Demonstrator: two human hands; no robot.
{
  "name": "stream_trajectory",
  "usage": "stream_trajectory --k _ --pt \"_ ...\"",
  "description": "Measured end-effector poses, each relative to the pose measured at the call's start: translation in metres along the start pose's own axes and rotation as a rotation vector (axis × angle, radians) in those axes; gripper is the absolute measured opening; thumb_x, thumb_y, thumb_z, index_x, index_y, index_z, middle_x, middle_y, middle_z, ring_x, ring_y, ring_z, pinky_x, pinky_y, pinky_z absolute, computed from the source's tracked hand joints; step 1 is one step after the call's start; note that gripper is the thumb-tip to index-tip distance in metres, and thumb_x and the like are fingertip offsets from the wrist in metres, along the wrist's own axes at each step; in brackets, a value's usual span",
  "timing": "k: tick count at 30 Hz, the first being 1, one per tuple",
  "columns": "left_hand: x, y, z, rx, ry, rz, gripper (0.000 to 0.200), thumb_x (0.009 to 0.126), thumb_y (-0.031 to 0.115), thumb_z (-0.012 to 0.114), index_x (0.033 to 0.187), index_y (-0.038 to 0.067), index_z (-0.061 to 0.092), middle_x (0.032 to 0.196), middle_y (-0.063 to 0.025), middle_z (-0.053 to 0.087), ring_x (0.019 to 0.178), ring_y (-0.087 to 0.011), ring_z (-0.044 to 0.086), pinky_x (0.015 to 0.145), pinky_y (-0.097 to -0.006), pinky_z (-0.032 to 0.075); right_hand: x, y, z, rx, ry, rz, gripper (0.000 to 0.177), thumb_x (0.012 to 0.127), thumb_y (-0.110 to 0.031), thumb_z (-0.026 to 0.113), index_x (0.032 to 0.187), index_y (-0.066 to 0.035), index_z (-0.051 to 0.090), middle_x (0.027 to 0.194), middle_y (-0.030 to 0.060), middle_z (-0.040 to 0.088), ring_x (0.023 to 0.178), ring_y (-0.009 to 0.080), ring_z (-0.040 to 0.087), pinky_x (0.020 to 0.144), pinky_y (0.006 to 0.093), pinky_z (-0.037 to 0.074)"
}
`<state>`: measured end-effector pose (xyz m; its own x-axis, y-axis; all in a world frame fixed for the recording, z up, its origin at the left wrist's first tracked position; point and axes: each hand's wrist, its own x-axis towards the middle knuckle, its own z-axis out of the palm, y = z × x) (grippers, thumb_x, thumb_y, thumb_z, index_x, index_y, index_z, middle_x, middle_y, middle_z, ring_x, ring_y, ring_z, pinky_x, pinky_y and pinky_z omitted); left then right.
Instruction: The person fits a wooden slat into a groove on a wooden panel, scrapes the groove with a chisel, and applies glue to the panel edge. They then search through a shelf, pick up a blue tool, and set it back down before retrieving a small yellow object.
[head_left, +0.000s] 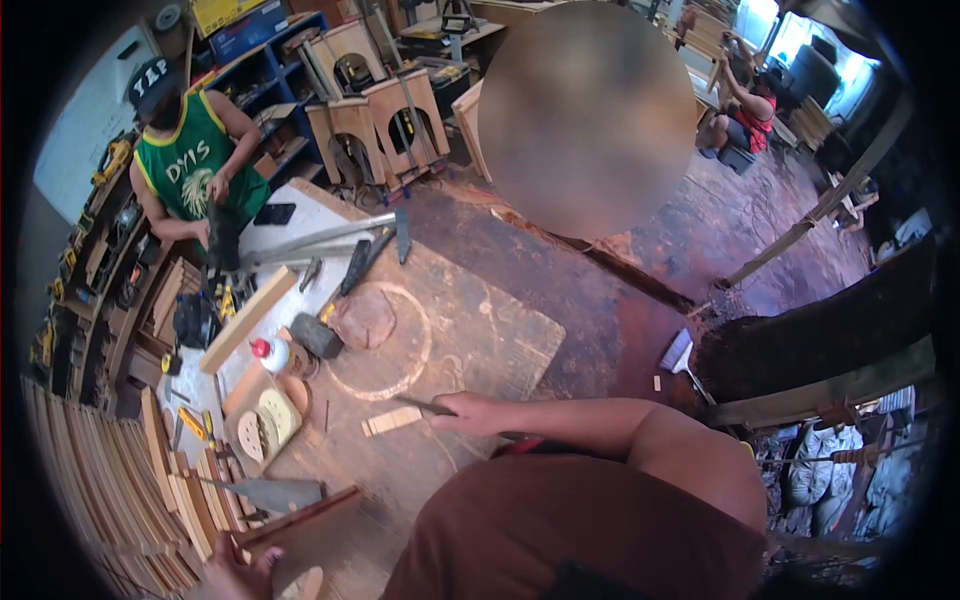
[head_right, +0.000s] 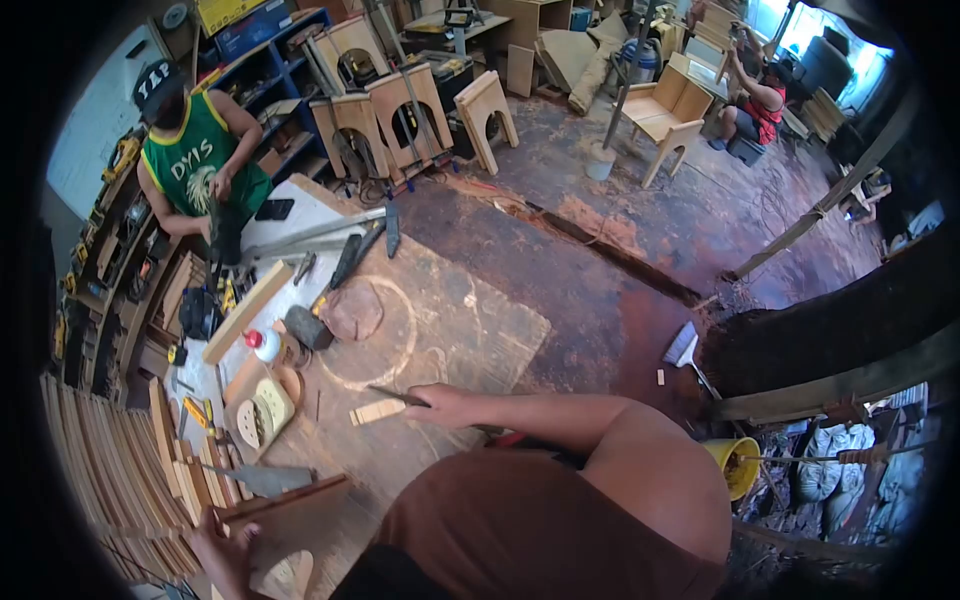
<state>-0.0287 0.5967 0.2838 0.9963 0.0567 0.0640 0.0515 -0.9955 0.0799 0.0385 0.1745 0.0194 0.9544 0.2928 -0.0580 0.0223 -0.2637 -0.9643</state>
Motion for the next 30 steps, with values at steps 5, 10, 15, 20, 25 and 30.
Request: stream_trajectory --k 5,10,15,20,25,30 --pt "-0.013 0.037 -0.006 -0.065 0.093 0.13 0.072 0.061 0.06 0.089 0.087 0.001 0.058 0.058 -0.0146 0.044 0.051 -0.0306 0.041 0.05 -0.0435 0.039 -0.013 -0.053 0.022 -0.088 -0.47 -0.131 0.031 0.107 -0.033 0.053 0.119 -0.005 0.059 0.087 0.0196 0.063 0.079 0.0334 0.062 0.073 0.0467 0.049" --pt "-0.021 0.078 -0.013 0.022 -0.008 0.221 0.068 0.062 0.066 0.083 0.095 0.009 0.067 0.057 -0.0053 0.058 0.055 -0.0278 0.063 0.054 -0.0394 0.048 -0.005 -0.112 0.021 -0.171 -0.661 -0.225 0.029 0.105 -0.024 0.05 0.128 -0.008 0.055 0.095 0.0238 0.066 0.09 0.0457 0.065 0.078 0.053 0.05" --pt "-0.031 0.095 -0.013 0.018 -0.054 0.164 0.066 0.058 0.059 0.088 0.094 0.008 0.069 0.066 -0.0053 0.064 0.059 -0.0259 0.066 0.056 -0.0365 0.05 0.009 -0.144 0.021 -0.298 -0.797 -0.256 0.036 0.103 -0.018 0.05 0.138 -0.01 0.051 0.099 0.0224 0.07 0.089 0.0454 0.066 0.079 0.0536 0.052" --pt "-0.034 0.102 -0.012 -0.04 -0.044 0.22 0.069 0.052 0.05 0.092 0.097 0.003 0.068 0.087 -0.0105 0.074 0.076 -0.0302 0.074 0.065 -0.0366 0.056 0.028 -0.15 0.03 -0.448 -0.868 -0.348 0.044 0.097 -0.011 0.051 0.141 -0.009 0.05 0.1 0.0211 0.071 0.088 0.0428 0.069 0.076 0.0524 0.053" --pt "-0.036 0.107 -0.008 -0.098 -0.014 0.213 0.062 0.056 0.046 0.092 0.092 0.003 0.064 0.083 -0.0133 0.073 0.074 -0.0305 0.074 0.064 -0.0367 0.056 0.049 -0.163 0.038 -0.586 -1.051 -0.383 0.043 0.093 -0.006 0.048 0.135 -0.007 0.055 0.097 0.0205 0.072 0.085 0.0408 0.07 0.073 0.0515 0.055" --pt "-0.041 0.111 -0.001 -0.13 0.073 0.196 0.05 0.06 0.037 0.089 0.089 0.007 0.061 0.081 -0.0076 0.071 0.069 -0.0276 0.07 0.058 -0.0374 0.052 0.076 -0.195 0.033 -0.705 -1.182 -0.483 0.027 0.092 -0.007 0.05 0.117 -0.004 0.061 0.087 0.0188 0.072 0.085 0.0381 0.072 0.074 0.0505 0.056"
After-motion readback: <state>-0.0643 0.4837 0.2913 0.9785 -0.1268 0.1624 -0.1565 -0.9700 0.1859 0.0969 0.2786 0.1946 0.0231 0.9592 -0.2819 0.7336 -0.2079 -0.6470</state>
